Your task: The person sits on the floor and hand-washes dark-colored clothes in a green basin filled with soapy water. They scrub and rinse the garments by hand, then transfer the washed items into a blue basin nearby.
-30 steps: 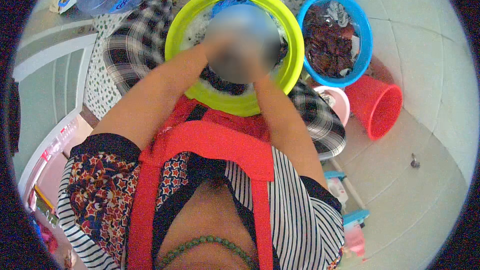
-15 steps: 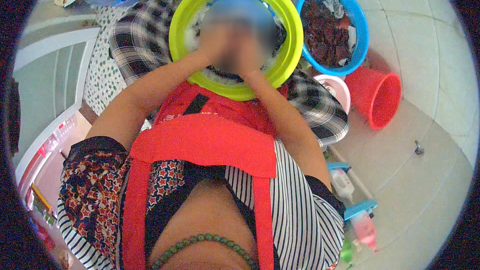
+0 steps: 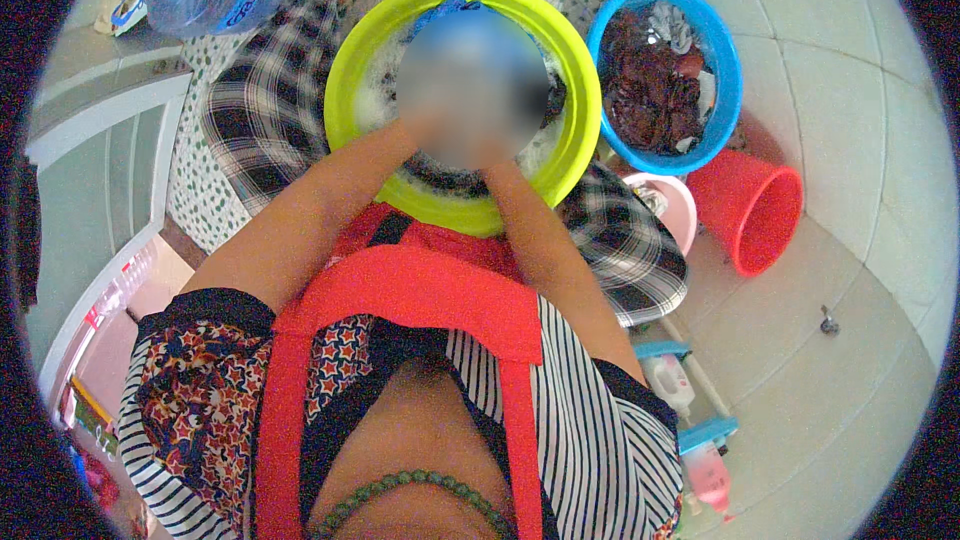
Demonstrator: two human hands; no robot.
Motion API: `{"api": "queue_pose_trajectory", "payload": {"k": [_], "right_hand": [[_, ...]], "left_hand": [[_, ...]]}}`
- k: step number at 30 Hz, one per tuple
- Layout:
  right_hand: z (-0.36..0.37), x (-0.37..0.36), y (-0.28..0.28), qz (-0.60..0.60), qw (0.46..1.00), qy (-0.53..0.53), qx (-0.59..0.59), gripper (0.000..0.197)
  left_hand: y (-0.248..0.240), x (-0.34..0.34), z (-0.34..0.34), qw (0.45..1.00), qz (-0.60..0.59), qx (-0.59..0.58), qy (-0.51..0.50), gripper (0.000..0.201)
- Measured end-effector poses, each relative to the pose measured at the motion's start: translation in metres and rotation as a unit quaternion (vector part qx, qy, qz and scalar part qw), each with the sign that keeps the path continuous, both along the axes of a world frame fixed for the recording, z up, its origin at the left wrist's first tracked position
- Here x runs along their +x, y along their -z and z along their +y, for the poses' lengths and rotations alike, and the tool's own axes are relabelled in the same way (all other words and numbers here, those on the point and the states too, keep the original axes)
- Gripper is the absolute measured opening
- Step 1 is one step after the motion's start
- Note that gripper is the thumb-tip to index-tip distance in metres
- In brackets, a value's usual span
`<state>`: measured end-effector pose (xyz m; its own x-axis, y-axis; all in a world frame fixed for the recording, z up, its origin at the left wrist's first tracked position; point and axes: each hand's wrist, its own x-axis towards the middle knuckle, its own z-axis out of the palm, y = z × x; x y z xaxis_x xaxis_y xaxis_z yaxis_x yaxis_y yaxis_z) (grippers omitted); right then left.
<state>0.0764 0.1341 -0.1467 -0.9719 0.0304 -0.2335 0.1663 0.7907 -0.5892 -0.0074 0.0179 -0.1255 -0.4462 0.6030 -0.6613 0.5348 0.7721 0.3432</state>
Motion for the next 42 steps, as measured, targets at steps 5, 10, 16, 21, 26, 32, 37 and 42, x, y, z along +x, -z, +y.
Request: {"api": "queue_pose_trajectory", "payload": {"k": [5,10,16,21,26,32,37,42], "right_hand": [[0.013,0.001,-0.002,-0.052,0.998,0.014,0.019,0.034],[0.021,0.0,-0.044,0.004,0.999,0.028,-0.044,0.028],[0.051,0.016,-0.068,0.039,0.966,0.171,-0.188,0.024],[0.031,-0.008,-0.131,0.071,0.894,0.275,-0.346,0.011],[-0.007,-0.032,-0.248,0.18,0.894,0.198,-0.36,0.015],[-0.014,-0.042,-0.375,0.294,0.829,0.173,-0.443,0.016],[-0.008,-0.04,-0.44,0.361,0.761,0.152,-0.518,0.024],[0.003,-0.033,-0.402,0.373,0.788,0.151,-0.466,0.016]], "left_hand": [[0.003,-0.002,-0.002,0.999,-0.011,-0.04,0.023,0.025],[-0.006,-0.033,-0.014,0.999,-0.013,0.029,-0.025,0.024],[-0.077,-0.014,-0.02,0.915,0.177,0.27,-0.241,0.022],[-0.125,0.02,-0.036,0.723,-0.208,0.409,-0.517,0.015],[-0.156,0.046,-0.046,0.567,-0.543,0.371,-0.495,0.055],[-0.195,0.059,-0.041,0.58,-0.543,0.45,-0.408,0.059],[-0.193,0.053,-0.044,0.552,-0.567,0.489,-0.366,0.054],[-0.202,0.056,-0.034,0.486,-0.622,0.51,-0.342,0.048]]}}
